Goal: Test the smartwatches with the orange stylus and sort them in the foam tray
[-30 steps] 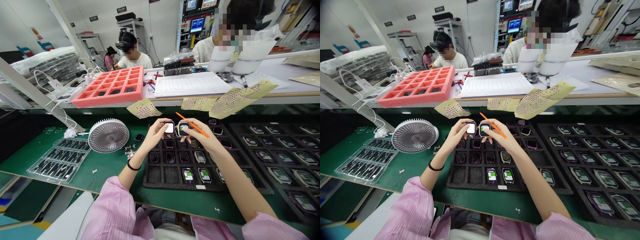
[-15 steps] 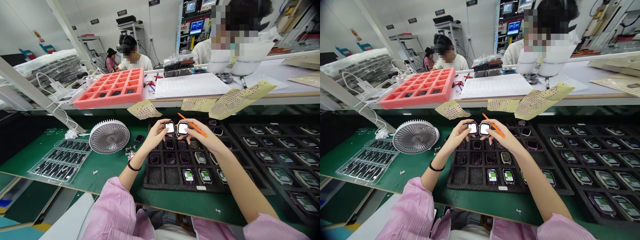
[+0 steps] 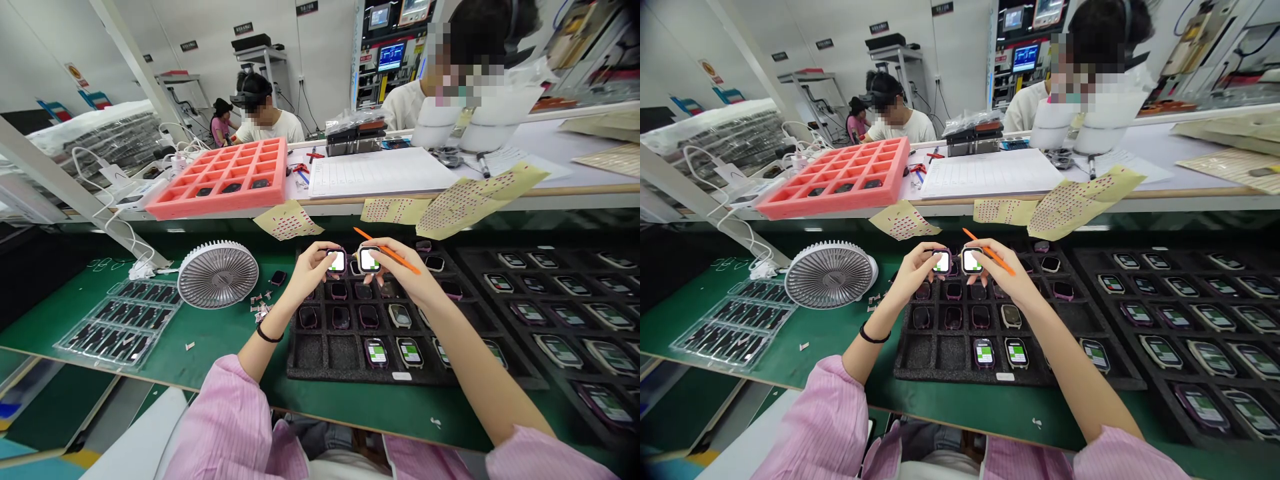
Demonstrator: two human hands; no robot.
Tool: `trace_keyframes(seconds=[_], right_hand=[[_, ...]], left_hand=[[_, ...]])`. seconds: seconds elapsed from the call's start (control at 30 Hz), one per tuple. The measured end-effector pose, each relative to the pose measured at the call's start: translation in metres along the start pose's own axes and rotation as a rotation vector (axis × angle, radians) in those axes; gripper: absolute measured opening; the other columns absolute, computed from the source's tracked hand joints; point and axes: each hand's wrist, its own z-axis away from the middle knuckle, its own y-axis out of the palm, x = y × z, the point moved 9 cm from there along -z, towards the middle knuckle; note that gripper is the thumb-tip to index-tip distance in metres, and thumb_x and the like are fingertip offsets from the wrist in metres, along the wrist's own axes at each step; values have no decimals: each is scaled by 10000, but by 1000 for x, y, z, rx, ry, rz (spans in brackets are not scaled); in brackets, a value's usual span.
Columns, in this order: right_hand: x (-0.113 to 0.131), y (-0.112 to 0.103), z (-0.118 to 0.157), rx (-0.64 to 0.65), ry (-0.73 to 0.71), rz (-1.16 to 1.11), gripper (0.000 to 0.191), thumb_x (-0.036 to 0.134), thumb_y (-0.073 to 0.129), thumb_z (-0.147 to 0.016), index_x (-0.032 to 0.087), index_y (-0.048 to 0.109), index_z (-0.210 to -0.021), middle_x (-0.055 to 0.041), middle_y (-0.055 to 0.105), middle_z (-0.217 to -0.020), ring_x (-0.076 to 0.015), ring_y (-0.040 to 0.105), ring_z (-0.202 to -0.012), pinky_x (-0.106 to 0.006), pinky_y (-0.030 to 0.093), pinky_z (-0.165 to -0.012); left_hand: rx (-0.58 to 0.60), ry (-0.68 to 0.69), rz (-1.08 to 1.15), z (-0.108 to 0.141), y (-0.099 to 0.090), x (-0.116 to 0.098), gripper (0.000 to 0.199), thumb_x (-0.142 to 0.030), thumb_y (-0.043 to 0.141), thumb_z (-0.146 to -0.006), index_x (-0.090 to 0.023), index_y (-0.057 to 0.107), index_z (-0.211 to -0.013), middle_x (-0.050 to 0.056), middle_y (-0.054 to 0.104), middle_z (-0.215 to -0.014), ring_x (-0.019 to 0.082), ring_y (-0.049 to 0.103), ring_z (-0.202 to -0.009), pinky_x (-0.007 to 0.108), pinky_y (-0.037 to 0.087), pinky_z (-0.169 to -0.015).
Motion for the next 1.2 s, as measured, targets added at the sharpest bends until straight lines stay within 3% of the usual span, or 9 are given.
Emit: trace_keyframes(seconds=[0.2,0.43,0.63,0.83,0.97,1.07,1.2], right_hand=[[-4,-5,-1,-83,8,-26,283,427,695,-795,188,641,-937,-35,684,-802,-114,597,-434,-226,393,-348],[2,2,0,29,12,-10,382,391,757,-732,196,620,-1031,-54,668,-913,-157,663,-574,-232,421,-388],[0,4,0,66,50,-4,478,330,820,-647,210,597,-1052,-32,653,-866,-177,671,-629,-226,410,-392],[-6,-2,-2,-34,44,-17,392,420,777,-696,183,635,-974,-31,675,-810,-101,599,-458,-213,376,-362],[-11,-5,-2,-107,91,-65,342,456,746,-722,171,651,-885,-37,703,-752,-70,527,-368,-201,321,-323],[-15,-8,-2,-137,121,-104,332,454,761,-701,171,648,-833,-30,707,-721,-61,492,-357,-198,321,-318],[-15,-7,-2,-86,120,-68,332,418,776,-696,181,645,-889,-27,700,-781,-58,511,-394,-200,338,-346]], left_hand=[[-18,-35,34,0,1,2,296,-428,651,-806,-160,579,-908,-5,621,-705,89,567,-541,191,432,-467],[65,5,70,0,7,0,353,-341,723,-751,-156,548,-996,41,639,-924,108,606,-730,237,541,-656],[112,23,33,0,9,3,437,-261,768,-708,-158,539,-1065,57,642,-992,105,604,-760,229,516,-692],[64,-30,60,1,9,3,330,-348,710,-767,-150,553,-978,31,639,-873,92,589,-676,206,506,-591],[40,-70,22,1,8,3,315,-428,635,-823,-154,571,-965,10,637,-793,60,551,-530,167,398,-452],[36,-63,-17,1,7,2,313,-433,607,-848,-156,585,-994,13,651,-824,36,515,-482,163,344,-422],[58,-36,-16,0,8,3,308,-392,593,-867,-155,572,-1063,44,654,-929,58,567,-562,162,357,-435]])
